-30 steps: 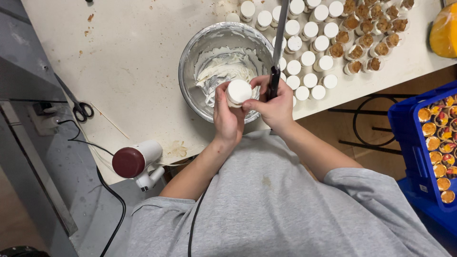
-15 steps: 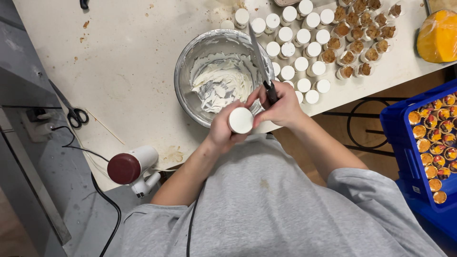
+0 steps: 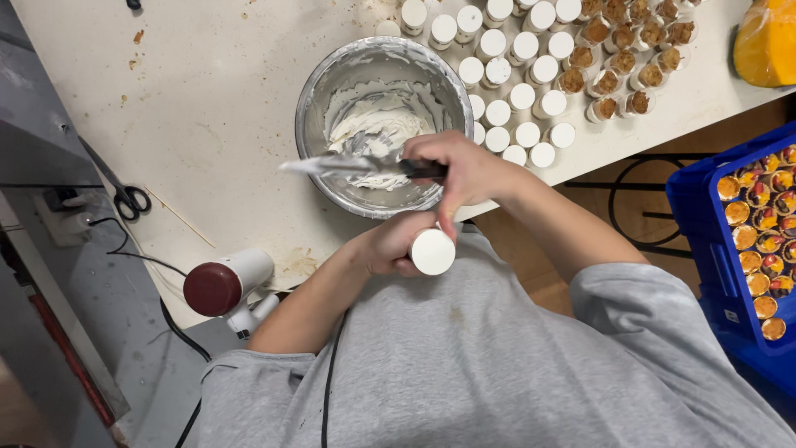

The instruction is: The person fills small paper cups with a white creamy mixture using a metal spatula. They scoop the mixture from a large metal bowl and carefully place it into each cup, then smooth the top before moving to the next cup.

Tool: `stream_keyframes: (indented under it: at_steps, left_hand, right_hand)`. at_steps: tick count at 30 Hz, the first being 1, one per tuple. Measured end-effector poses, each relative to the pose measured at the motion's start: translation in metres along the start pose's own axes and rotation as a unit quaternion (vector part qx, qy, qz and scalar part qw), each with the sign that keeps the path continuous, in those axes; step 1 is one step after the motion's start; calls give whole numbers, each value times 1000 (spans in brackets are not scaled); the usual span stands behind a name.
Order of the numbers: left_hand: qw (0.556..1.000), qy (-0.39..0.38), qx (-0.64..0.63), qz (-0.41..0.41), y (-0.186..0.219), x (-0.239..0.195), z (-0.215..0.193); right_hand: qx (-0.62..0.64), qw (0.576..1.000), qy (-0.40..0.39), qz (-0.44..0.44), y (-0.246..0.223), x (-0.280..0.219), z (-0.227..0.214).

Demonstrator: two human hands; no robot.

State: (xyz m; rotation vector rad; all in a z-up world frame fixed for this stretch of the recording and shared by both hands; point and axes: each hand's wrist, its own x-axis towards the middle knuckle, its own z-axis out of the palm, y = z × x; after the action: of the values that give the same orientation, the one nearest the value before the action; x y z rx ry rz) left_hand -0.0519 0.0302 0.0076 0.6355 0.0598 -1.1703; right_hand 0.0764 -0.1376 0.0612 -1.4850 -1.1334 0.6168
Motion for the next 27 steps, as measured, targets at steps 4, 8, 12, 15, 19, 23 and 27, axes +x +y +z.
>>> stream_keyframes:
  at_steps: [4,8,12,15,19,23,27]
  left_hand:
    - [998,52,38,-11,-6,12,3]
    - [992,98,15,72,0,28,8]
    - [981,121,32,147,14,36,5]
    - [977,83,84,177,21,49,5]
    - [959,90,195,183,32,94,12]
    - [868,107,444,197,51,163,21]
    - [761,181,596,180,72,244,24]
  right_hand:
    - [6,1000,-8,29,22,7,8]
    - [51,980,173,84,56,-31,-3]
    - [162,879,426,139,71,-143,-30]
    - [195,819,527,113,68,-228,-29]
    - [215,748,619,107,60,-301,-3]
    - [226,709,665,66,62,-333,10]
    - [229,684,688,80,64,-354,7]
